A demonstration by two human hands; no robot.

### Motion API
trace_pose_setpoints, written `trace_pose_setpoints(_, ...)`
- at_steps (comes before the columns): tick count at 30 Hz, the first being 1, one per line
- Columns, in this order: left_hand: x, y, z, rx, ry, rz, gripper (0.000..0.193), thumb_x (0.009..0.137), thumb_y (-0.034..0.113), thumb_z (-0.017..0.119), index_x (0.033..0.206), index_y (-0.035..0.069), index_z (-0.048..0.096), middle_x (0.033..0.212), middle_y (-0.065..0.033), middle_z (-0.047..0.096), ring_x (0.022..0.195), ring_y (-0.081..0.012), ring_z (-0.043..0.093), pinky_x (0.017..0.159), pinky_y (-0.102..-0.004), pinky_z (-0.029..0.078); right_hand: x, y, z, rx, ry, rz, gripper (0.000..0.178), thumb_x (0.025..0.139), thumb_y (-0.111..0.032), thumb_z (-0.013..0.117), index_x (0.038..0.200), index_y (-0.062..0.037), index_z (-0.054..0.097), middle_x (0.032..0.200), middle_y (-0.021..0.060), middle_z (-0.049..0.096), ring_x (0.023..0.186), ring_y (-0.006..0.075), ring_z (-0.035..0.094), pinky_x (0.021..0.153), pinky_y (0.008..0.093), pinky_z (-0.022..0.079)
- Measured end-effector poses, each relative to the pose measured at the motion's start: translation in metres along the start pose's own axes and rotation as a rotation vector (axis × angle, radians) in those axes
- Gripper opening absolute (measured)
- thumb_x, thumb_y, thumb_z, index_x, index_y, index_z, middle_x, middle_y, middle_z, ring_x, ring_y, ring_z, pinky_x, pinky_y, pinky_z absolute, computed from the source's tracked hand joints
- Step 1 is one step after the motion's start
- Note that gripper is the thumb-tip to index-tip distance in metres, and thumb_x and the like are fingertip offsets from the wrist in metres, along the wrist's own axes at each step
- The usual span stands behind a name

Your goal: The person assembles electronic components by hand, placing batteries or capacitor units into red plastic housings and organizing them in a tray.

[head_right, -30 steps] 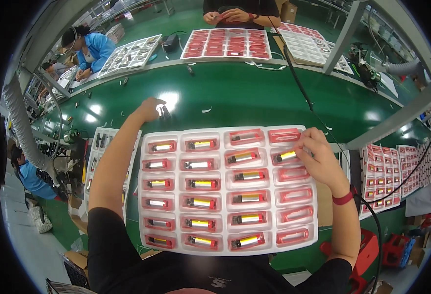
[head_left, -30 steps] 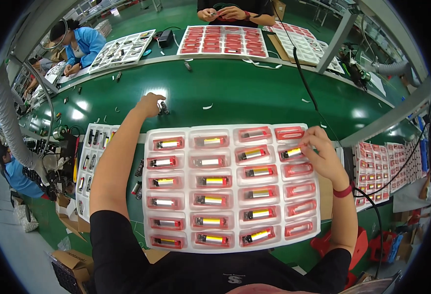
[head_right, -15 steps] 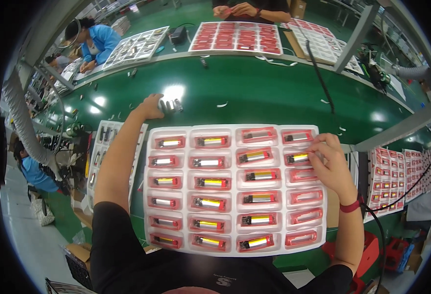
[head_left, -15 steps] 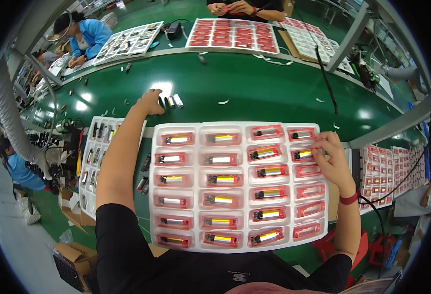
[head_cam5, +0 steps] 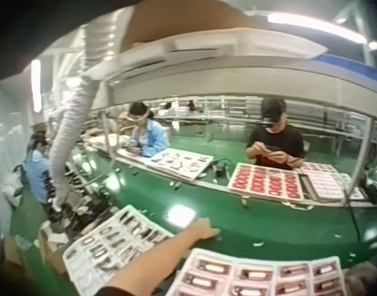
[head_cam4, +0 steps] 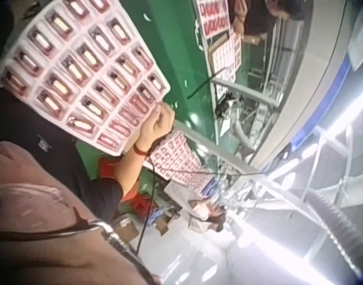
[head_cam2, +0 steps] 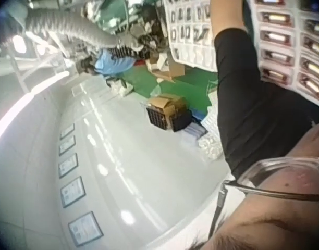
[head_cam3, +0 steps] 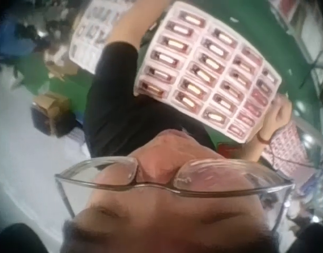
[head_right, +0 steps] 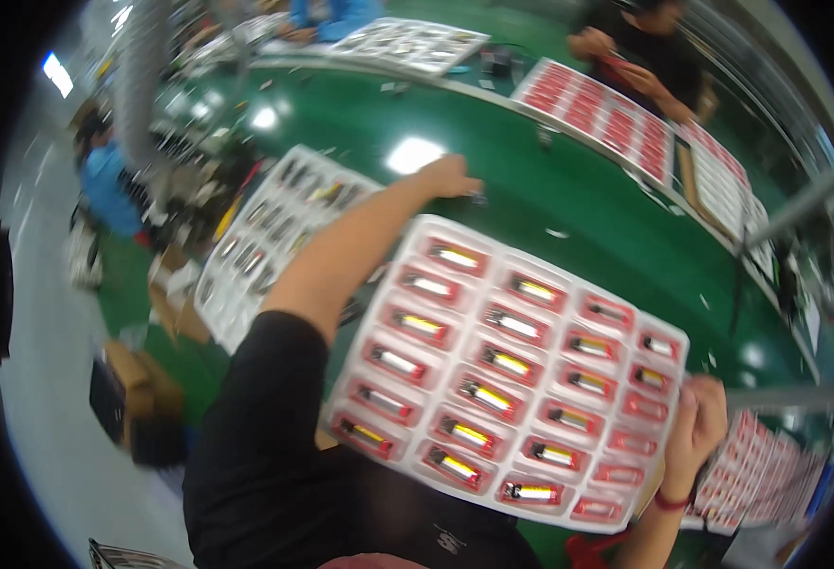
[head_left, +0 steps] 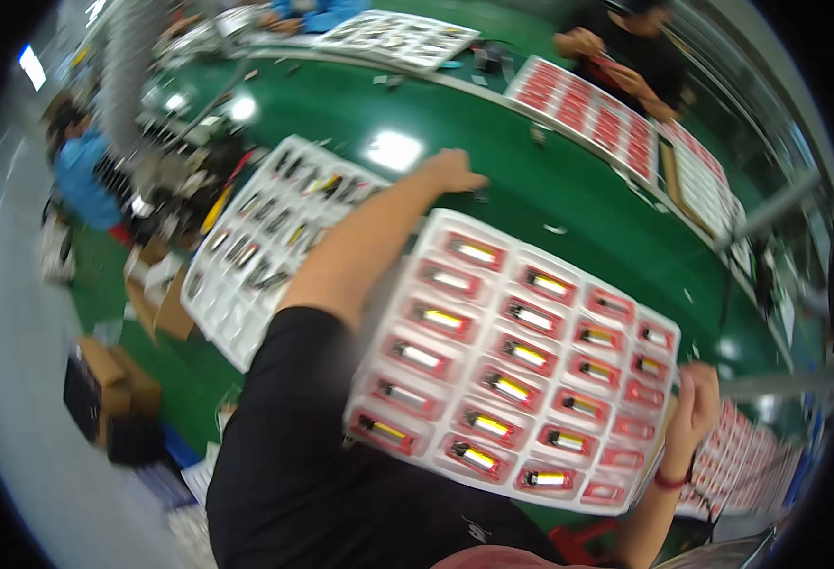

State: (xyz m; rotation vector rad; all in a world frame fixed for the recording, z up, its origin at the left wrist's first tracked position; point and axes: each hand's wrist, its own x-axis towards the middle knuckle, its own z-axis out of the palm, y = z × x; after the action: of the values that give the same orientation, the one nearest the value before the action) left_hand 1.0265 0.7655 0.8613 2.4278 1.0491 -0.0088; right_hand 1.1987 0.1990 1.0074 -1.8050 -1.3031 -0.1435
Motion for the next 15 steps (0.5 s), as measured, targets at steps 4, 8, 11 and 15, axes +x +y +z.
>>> trace_pose_setpoints(4, -0.031, 0.042, 0.008, 0.033, 0.015, -0.107, 0.060, 0.074, 0.051, 0.080, 0.117, 0.010, 0.075, 0.122, -0.0124, 0.073, 0.114, -0.0289, 0.070, 0.094, -0.0423, 0.056, -0.035, -0.032, -0.010, -0.133, -0.027, -0.081, 0.013, 0.100, -0.001, 0.055, 0.090, 0.0052, 0.061, 0.096, 0.0141, 0.062, 0.089, 0.0231, 0.057, 0.083, 0.0323, 0.045)
trace_pose_setpoints(8, -0.045, 0.010, -0.001, -0.130, 0.061, -0.167, 0.049, 0.076, 0.039, 0.082, 0.116, 0.011, 0.076, 0.122, -0.0117, 0.074, 0.113, -0.0289, 0.071, 0.093, -0.0419, 0.058, -0.038, -0.066, 0.013, -0.065, -0.057, -0.102, 0.018, 0.101, -0.004, 0.054, 0.086, 0.0049, 0.057, 0.094, 0.0134, 0.061, 0.087, 0.0227, 0.057, 0.081, 0.0317, 0.044)
trace_pose_setpoints(11, -0.063, 0.055, 0.002, -0.156, 0.065, -0.080, 0.047, 0.074, 0.037, 0.082, 0.112, 0.009, 0.077, 0.119, -0.0126, 0.075, 0.110, -0.0286, 0.072, 0.091, -0.0419, 0.059, -0.043, -0.082, 0.011, -0.092, -0.033, -0.087, 0.019, 0.101, -0.003, 0.053, 0.084, 0.0039, 0.054, 0.093, 0.0132, 0.061, 0.086, 0.0224, 0.056, 0.079, 0.0323, 0.044)
trace_pose_setpoints(15, -0.059, 0.029, 0.025, -0.146, 0.089, -0.088, 0.053, 0.066, 0.033, 0.088, 0.112, 0.008, 0.077, 0.117, -0.0136, 0.075, 0.107, -0.0276, 0.073, 0.089, -0.0403, 0.060, -0.037, -0.105, 0.031, -0.064, -0.103, -0.180, 0.016, 0.100, 0.000, 0.054, 0.085, 0.0040, 0.056, 0.092, 0.0134, 0.060, 0.085, 0.0227, 0.057, 0.077, 0.0320, 0.044)
